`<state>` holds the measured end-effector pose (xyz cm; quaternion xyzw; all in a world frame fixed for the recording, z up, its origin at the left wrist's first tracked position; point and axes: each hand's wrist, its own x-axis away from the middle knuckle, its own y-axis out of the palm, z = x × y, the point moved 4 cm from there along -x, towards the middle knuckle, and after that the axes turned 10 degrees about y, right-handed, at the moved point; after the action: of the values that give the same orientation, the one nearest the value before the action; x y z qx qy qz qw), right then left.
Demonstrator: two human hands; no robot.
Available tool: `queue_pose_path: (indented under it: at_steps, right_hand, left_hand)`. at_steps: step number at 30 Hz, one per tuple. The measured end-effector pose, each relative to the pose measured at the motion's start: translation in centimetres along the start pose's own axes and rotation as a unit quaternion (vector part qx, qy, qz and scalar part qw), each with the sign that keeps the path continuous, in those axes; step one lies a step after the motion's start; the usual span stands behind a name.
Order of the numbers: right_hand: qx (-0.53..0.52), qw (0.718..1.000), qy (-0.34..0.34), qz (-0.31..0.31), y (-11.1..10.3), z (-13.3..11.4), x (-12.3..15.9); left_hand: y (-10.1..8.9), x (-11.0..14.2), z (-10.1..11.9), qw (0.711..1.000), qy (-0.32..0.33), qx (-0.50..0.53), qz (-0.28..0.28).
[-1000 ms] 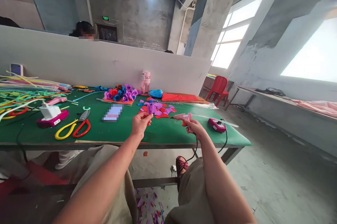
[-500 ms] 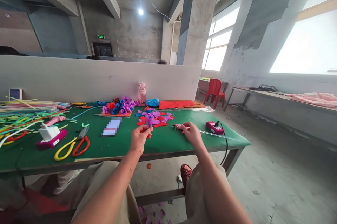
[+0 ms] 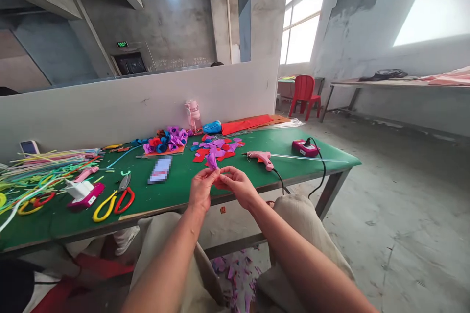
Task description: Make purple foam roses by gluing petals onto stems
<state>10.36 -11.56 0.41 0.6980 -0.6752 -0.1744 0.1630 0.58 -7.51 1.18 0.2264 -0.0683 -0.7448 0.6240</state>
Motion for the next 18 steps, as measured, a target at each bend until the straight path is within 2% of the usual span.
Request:
queue_pose_path:
  at_steps: [3, 8, 13, 18]
  right_hand:
    - [0.003, 1.000, 0.008, 0.028, -0.4, 0.0, 0.0]
    - [-0.038, 0.999, 0.019, 0.019, -1.2, -0.9, 0.2]
    - [-0.112, 0.990, 0.079, -0.024, -1.7, -1.0, 0.1]
    - [-0.101, 0.989, 0.094, -0.047, -1.4, -0.7, 0.1]
  left_hand:
    - [0.1, 0.0, -0.1, 1.000, 0.005, -0.008, -0.014]
    - [0.1, -0.4, 1.1, 0.992, -0.018, -0.008, -0.122]
    - [-1.2, -1.3, 1.5, 0.997, -0.015, -0.008, -0.070]
    - [-0.9, -1.1, 0.8, 0.998, -0.022, -0.011, -0.055]
